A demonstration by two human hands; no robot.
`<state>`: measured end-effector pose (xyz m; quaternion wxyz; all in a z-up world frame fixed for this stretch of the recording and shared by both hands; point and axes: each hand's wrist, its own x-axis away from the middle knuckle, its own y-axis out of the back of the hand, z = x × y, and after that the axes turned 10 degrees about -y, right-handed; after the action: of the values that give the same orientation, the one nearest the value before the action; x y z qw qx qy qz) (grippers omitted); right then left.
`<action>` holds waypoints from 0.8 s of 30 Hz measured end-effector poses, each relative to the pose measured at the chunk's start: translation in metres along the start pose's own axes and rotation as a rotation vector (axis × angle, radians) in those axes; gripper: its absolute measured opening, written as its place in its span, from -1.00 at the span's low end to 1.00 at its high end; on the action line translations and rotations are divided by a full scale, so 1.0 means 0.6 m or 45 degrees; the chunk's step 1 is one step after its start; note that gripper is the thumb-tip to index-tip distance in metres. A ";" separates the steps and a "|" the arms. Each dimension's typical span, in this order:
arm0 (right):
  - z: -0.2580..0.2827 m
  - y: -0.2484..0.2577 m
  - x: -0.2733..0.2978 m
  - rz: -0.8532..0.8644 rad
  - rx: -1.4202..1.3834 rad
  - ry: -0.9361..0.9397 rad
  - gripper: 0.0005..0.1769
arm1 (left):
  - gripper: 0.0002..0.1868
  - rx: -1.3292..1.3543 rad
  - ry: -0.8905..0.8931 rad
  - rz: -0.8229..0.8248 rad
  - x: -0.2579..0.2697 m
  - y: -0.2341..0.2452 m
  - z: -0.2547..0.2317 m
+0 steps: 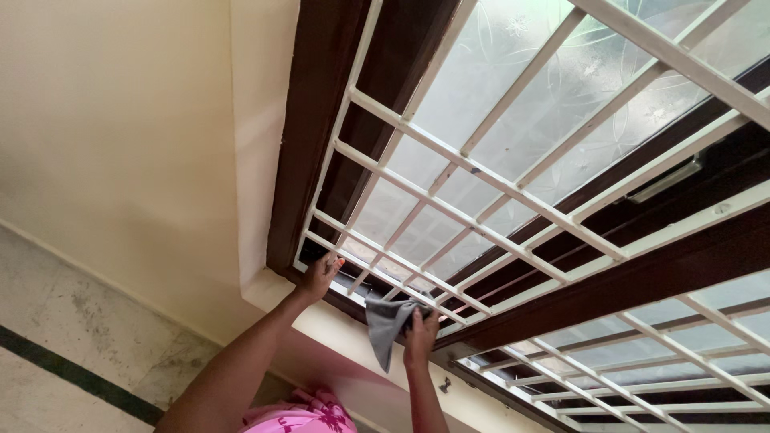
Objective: The person wipes the wooden frame and metal grill of a window using a cloth, reaching between the bars to clean different parts of the frame.
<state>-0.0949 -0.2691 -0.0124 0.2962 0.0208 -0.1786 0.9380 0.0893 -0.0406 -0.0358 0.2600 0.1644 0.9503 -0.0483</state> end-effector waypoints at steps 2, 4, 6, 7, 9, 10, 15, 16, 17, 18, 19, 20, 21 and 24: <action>-0.021 -0.012 0.010 -0.209 0.223 -0.043 -0.75 | -0.62 -0.096 0.113 0.037 -0.006 0.007 0.000; -0.039 -0.001 0.035 -0.381 1.397 0.919 -0.51 | -0.62 -0.181 0.222 0.078 -0.008 0.005 -0.001; -0.048 0.023 0.064 -0.375 1.456 0.783 -0.49 | -0.61 -0.213 0.282 0.056 -0.011 0.006 0.003; -0.044 0.034 0.073 -0.343 1.542 0.539 -0.46 | -0.61 -0.207 0.285 0.061 -0.012 0.006 0.005; -0.027 0.058 0.092 -0.310 1.829 0.307 -0.38 | -0.59 -0.176 0.248 0.074 -0.010 0.005 0.012; -0.013 0.071 0.100 -0.277 2.012 0.268 -0.33 | -0.59 -0.172 0.260 0.080 -0.007 0.005 0.016; 0.091 0.097 0.128 -0.046 2.729 0.717 -0.27 | -0.63 -0.123 0.159 0.053 -0.006 0.010 0.021; 0.111 0.093 0.137 -0.017 2.903 0.997 -0.27 | -0.63 -0.125 0.170 0.058 -0.003 0.013 0.022; 0.133 0.089 0.147 -0.010 2.906 0.986 -0.27 | -0.63 -0.139 0.163 0.072 -0.001 0.014 0.023; 0.156 0.085 0.158 -0.070 2.939 1.032 -0.28 | -0.63 -0.152 0.157 0.085 -0.001 0.014 0.019; 0.181 0.080 0.167 -0.131 2.972 1.080 -0.28 | -0.63 -0.150 0.166 0.088 -0.003 0.014 0.017; 0.207 0.078 0.174 -0.124 2.977 1.069 -0.28 | -0.62 -0.180 0.160 0.086 -0.005 0.014 0.016; 0.233 0.079 0.179 -0.219 2.899 1.122 -0.32 | -0.62 -0.210 0.154 0.080 -0.005 0.013 0.016; 0.241 0.063 0.193 -0.288 2.855 1.006 -0.28 | -0.62 -0.175 0.162 0.086 -0.001 0.012 0.017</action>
<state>-0.2213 -0.2848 0.1276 0.2283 -0.0067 0.8462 0.4814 0.0973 -0.0358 -0.0443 0.2115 0.1808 0.9598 0.0364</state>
